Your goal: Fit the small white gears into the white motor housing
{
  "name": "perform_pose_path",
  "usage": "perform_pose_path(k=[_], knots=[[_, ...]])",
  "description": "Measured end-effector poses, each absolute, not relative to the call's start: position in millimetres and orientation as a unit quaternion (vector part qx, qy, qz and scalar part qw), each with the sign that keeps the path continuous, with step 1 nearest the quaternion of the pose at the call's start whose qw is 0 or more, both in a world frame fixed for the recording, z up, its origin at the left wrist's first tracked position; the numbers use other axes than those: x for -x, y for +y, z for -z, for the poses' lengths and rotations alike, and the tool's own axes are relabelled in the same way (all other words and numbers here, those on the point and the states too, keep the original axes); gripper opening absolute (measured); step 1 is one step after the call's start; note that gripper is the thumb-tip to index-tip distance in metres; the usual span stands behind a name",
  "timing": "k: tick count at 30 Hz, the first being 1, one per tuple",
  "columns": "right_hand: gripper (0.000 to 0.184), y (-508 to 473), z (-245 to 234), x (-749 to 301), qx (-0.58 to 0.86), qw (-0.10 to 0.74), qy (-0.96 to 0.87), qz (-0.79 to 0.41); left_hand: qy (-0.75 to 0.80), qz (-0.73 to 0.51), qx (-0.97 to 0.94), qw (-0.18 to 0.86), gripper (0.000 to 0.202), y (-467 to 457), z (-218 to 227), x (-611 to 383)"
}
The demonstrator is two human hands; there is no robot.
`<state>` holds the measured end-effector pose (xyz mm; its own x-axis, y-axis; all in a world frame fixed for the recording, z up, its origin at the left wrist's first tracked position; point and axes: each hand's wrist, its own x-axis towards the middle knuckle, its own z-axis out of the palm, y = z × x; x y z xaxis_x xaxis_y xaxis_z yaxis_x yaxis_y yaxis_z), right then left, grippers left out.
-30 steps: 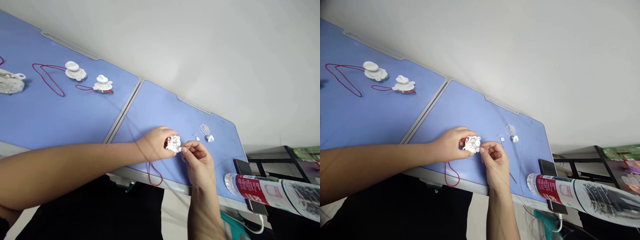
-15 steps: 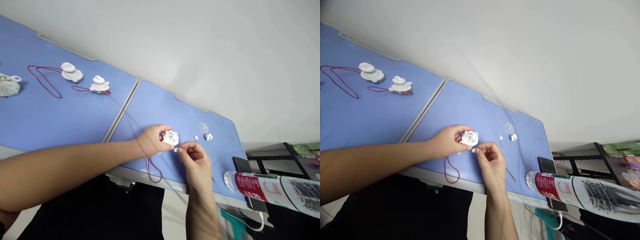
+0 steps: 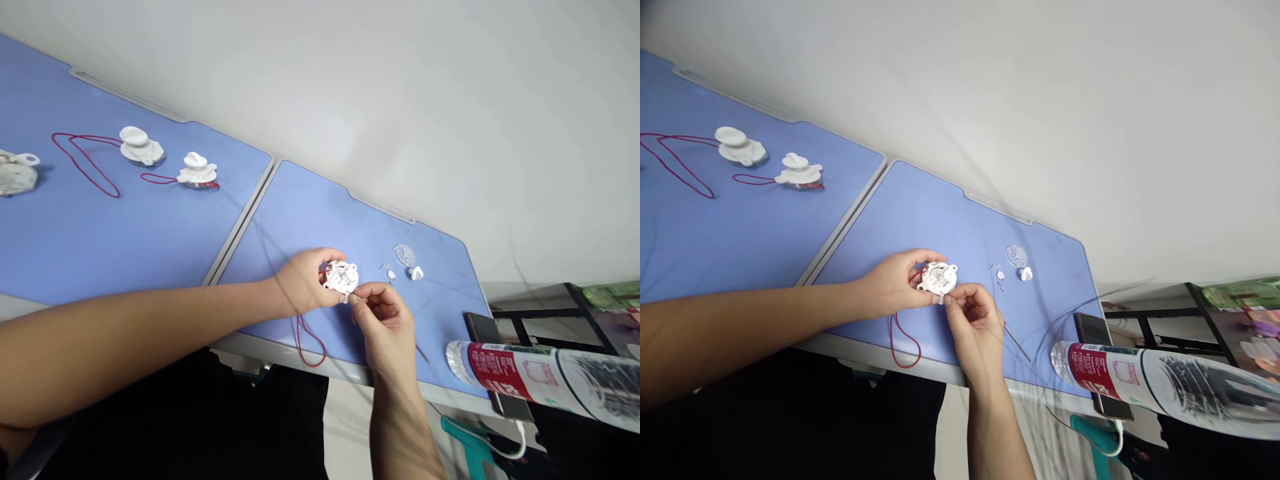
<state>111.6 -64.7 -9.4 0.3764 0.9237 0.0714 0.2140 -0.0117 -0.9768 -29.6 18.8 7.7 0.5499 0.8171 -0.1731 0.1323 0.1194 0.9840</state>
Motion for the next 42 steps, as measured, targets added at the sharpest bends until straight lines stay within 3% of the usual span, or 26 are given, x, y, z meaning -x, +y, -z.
perform_pose_path(k=[4, 8, 15, 18, 25, 38, 42], knots=[[0.011, -69, 12, -115, 0.647, 0.511, -0.480, -0.299, 0.414, -0.241, -0.599, 0.641, 0.061, 20, -12, 31], [0.003, -73, 14, -117, 0.644, 0.472, -0.574, -0.183, 0.413, -0.253, -0.595, 0.641, 0.060, 22, -9, 33], [0.007, -71, 12, -110, 0.620, 0.434, -0.651, -0.062, 0.403, -0.259, -0.588, 0.652, 0.059, 23, -6, 32], [0.006, -72, 12, -113, 0.627, 0.444, -0.633, -0.096, 0.403, -0.269, -0.586, 0.649, 0.058, 22, -6, 31], [0.009, -66, 12, -134, 0.590, 0.567, -0.460, -0.345, 0.401, -0.253, -0.619, 0.626, 0.059, 20, -9, 32], [0.007, -61, 9, -137, 0.538, 0.543, -0.502, -0.405, 0.368, -0.265, -0.682, 0.573, 0.063, 14, -8, 34], [0.008, -61, 10, -139, 0.527, 0.541, -0.514, -0.407, 0.366, -0.264, -0.687, 0.570, 0.054, 14, -12, 35]])
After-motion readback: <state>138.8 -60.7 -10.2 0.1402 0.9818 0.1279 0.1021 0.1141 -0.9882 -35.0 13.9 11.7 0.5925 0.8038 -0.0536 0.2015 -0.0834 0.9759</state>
